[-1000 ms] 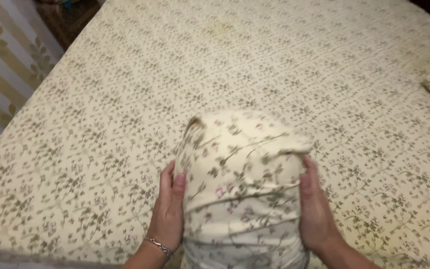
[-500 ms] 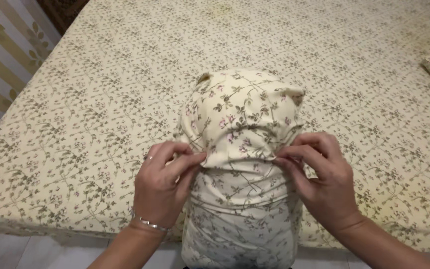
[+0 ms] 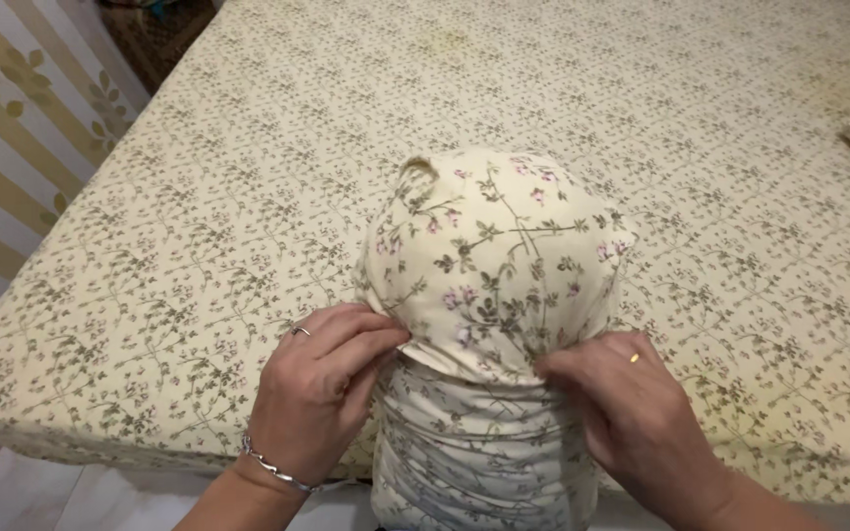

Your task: The person inserts a pillow into a floral-patterned pillowcase on a bed, then ties the drawstring closure. They then pick up a second pillow and insert it into a different pillowcase.

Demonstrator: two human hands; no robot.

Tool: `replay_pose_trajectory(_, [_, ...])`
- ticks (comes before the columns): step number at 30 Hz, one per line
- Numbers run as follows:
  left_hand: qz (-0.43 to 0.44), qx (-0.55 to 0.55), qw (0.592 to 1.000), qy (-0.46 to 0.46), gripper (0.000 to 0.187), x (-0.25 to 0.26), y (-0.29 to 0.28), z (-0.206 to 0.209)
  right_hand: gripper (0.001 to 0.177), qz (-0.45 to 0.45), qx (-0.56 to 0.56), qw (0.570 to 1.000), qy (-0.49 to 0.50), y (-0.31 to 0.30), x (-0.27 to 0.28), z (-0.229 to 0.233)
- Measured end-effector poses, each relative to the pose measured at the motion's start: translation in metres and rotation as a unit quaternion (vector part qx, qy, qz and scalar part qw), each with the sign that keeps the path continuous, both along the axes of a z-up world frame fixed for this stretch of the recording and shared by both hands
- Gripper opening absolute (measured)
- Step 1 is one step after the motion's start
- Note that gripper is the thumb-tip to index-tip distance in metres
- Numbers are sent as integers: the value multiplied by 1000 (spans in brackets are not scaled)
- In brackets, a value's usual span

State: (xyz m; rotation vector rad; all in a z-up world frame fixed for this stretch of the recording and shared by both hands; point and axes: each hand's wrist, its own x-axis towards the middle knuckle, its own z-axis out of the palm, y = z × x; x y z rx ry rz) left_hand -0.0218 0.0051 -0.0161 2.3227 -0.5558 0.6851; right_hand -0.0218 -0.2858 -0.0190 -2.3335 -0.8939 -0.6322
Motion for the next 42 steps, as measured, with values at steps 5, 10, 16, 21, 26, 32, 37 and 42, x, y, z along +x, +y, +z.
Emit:
replay_pose_trajectory(5, [-55, 47, 997, -37, 14, -29, 5, -25, 25, 10, -91, 995, -40, -1, 27, -12])
replay_pose_trajectory(10, [-74, 23, 989, 123, 6, -29, 9, -47, 27, 41, -113, 992, -34, -9, 24, -34])
replay_pose_trajectory(16, [-129, 52, 961, 237, 11, 4, 22, -42, 20, 64, -54, 995, -57, -27, -12, -97])
replay_pose_trajectory(21, [56, -75, 873, 480, 24, 11, 13, -14, 20, 84, -87, 990, -75, -59, -20, -134])
replay_pose_trajectory(26, [169, -424, 688, 564, 63, 65, -15, 7, 20, 110, -92, 989, -28, -74, -22, -122])
replay_pose_trajectory(32, [173, -427, 688, 560, 42, 86, -42, -7, 20, -102, 187, 944, 251, -63, -23, -46])
replay_pose_trajectory(37, [276, -328, 739, 520, 26, 82, -32, -56, 32, -271, 331, 821, 378, -28, 24, -1])
replay_pose_trajectory(42, [292, -243, 728, 570, 26, 97, -2, -127, 37, -334, 272, 698, 572, -15, 80, 14])
